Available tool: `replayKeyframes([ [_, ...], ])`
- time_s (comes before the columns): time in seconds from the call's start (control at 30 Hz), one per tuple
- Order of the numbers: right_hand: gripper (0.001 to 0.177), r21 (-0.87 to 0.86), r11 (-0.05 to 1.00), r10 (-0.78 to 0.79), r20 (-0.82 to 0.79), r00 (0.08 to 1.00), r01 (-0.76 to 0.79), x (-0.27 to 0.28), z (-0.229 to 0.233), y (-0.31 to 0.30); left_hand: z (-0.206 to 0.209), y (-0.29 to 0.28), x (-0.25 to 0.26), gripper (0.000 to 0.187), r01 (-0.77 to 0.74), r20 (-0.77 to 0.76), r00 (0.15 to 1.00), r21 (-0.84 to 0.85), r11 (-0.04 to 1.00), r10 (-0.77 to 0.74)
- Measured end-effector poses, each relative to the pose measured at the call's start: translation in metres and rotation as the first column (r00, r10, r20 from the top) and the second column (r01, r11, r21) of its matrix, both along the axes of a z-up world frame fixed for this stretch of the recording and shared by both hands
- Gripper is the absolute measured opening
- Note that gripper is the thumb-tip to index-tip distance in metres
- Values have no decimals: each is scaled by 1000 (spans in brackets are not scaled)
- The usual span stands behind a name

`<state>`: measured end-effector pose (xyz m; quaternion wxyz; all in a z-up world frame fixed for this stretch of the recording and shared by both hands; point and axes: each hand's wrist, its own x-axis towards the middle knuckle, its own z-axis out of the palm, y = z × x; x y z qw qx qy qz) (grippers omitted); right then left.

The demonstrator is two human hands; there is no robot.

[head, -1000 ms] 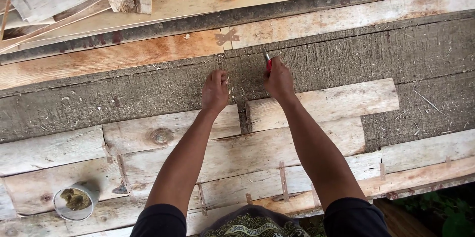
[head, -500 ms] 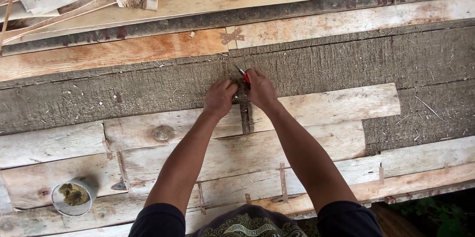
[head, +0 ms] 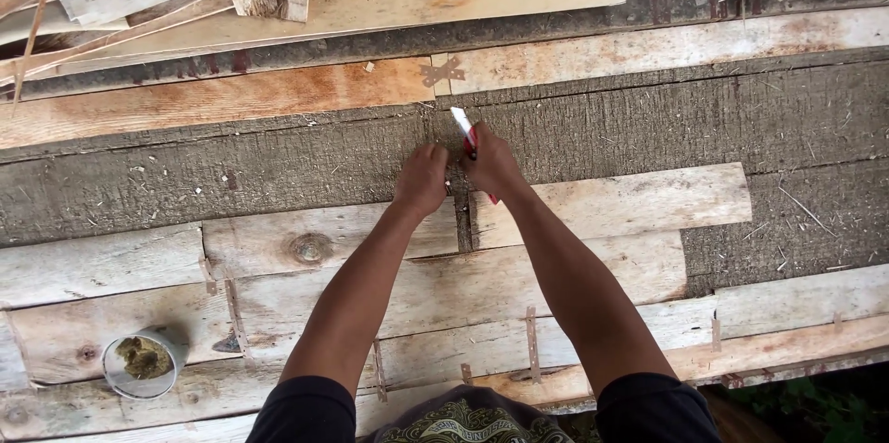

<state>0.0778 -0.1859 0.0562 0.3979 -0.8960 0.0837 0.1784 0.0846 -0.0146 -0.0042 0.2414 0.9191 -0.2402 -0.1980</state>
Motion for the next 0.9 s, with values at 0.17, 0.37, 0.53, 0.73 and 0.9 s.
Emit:
replayKeyframes([
  [0.17,32,13,998,-62,-101,993,64,-12,-5,-10,37,17,-6,8,-105,-141,987,-220,970,75],
  [0.37,31,74,995,-51,-106,993,59,-23,-4,-6,0,10,-23,18,37,-66,997,-60,997,-41],
  [0.53,32,72,996,-37,-76,996,43,-25,-8,-9,6,2,-25,20,69,7,998,78,995,-69],
  [0.73,29,132,981,-130,-89,987,142,-25,-11,-6,-12,-1,-22,24,-35,11,999,115,993,34],
  [0.9,30,137,980,-134,-70,989,142,-25,-2,0,-13,20,-6,10,-159,26,987,-27,987,159],
])
